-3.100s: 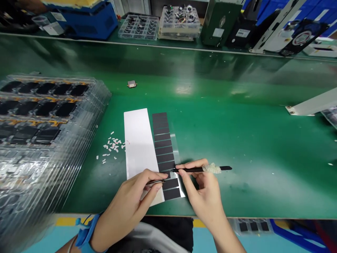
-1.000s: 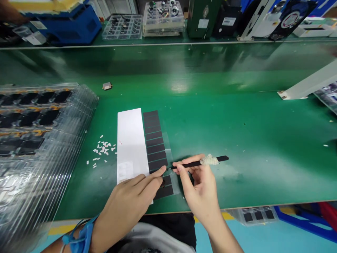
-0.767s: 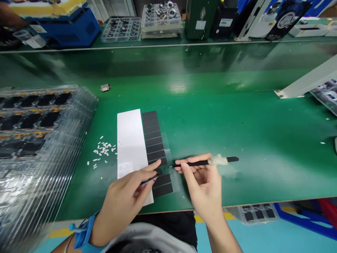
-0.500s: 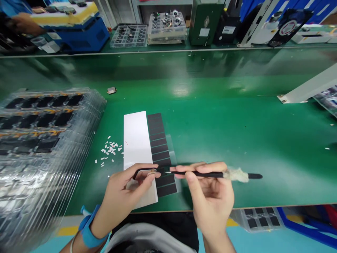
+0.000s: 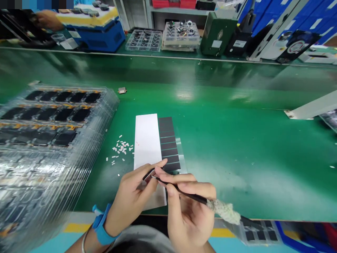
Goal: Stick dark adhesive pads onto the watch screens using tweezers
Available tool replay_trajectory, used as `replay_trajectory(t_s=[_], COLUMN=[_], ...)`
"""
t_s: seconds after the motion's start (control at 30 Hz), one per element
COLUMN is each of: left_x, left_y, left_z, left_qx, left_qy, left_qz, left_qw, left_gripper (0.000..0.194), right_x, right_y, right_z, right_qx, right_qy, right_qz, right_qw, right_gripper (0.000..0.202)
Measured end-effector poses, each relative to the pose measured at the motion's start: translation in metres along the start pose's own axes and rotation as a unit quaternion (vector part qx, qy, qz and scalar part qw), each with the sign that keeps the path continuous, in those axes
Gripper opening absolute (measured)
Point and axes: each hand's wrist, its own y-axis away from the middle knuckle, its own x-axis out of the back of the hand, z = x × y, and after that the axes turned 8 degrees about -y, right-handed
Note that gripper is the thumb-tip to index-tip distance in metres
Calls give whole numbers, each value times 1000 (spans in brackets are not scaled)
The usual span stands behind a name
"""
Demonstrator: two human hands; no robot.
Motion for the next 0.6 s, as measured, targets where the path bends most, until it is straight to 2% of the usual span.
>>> replay_trajectory(t_s=[0.17, 0.6], left_x=[0, 2], left_y=[2, 2], left_z=[-1, 2], left_qx=[-10, 3], left_qy=[-9, 58], left_qz=[-17, -38], left_qw=[1000, 998], left_gripper=[50, 51], right_x=[-3, -8], right_y=[3, 4], right_z=[6, 16], right_qx=[22, 39], right_qy=[36, 37], right_qz=[17, 42], right_qw=[999, 998], right_gripper=[23, 23])
